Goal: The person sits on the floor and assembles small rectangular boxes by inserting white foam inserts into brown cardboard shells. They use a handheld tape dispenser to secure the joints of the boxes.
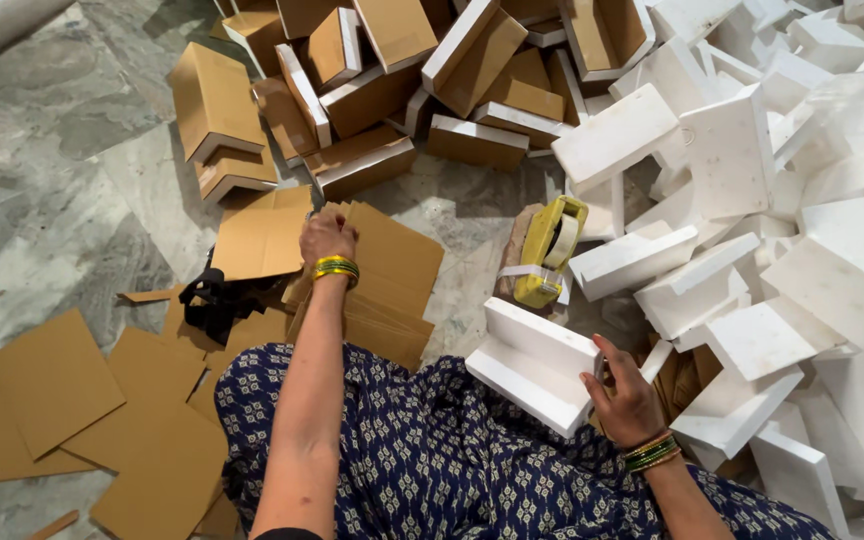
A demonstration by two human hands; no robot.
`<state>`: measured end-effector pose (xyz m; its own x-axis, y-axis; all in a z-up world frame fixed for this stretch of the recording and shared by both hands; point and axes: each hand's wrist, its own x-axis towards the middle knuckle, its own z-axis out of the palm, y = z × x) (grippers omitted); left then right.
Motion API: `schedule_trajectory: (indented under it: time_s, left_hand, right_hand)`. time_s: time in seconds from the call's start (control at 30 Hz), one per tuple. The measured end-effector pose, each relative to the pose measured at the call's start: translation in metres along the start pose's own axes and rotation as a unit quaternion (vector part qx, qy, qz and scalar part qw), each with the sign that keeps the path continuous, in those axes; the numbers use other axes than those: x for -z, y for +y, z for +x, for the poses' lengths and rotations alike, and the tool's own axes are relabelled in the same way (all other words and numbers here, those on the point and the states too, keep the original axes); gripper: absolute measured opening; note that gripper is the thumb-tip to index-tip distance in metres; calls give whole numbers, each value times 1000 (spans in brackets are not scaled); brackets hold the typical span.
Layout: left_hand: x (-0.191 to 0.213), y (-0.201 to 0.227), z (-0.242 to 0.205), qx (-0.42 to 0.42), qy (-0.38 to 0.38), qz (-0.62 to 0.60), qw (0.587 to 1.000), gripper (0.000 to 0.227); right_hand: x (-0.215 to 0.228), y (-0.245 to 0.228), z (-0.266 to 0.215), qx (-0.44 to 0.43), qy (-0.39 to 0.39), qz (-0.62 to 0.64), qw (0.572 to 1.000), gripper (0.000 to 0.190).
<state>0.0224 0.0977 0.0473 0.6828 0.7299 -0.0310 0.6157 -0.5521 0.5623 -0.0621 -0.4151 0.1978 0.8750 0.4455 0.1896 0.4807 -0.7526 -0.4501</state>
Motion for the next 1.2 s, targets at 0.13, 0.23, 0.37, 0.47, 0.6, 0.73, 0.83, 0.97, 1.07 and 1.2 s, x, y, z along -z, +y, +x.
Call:
schedule_trajectory:
  time_s: [0.13,0.23,0.37,0.47,0.6,0.73,0.83,0.97,1.07,1.2]
  left_hand:
    - [44,7,-5,-64,113,-43,991,7]
    - [66,13,-15,-57,125,-32,990,5]
    - [82,23,-24,-136,220,-85,962,10]
    - [95,26,-20,-161,213,-223,937,8]
    - [109,21,-14,-107,192,-402,889,10]
    - [113,11,-7,-80,379,-487,783,17]
    - [121,3,-4,-62,462,-538,703,18]
    - [130,6,-12,-90,488,-549,673,27]
    - [144,17,-22,-89,521,-530,663,29]
    - [172,24,-36,-107,550,-521,644,31]
  right_hand:
    - [0,-1,-4,-38,-21,-22,999,64]
    - [-1,0,-6,20,16,-16,1000,63]
    - [-1,-4,-2,-6,-3,-28,1000,63]
    - [0,-8,-4,-1,12,-21,1000,62]
    - [-2,-7,-3,8,31,-16,999,62]
    - [-6,-1,-5,33,78,-36,996,64]
    - [-9,2,-4,21,121,23,992,73]
    - [-9,0,-9,-57,162,132,976,68]
    - [-10,0,-3,-88,151,299,938,53]
    - [-11,-7,6,41,159,351,922,40]
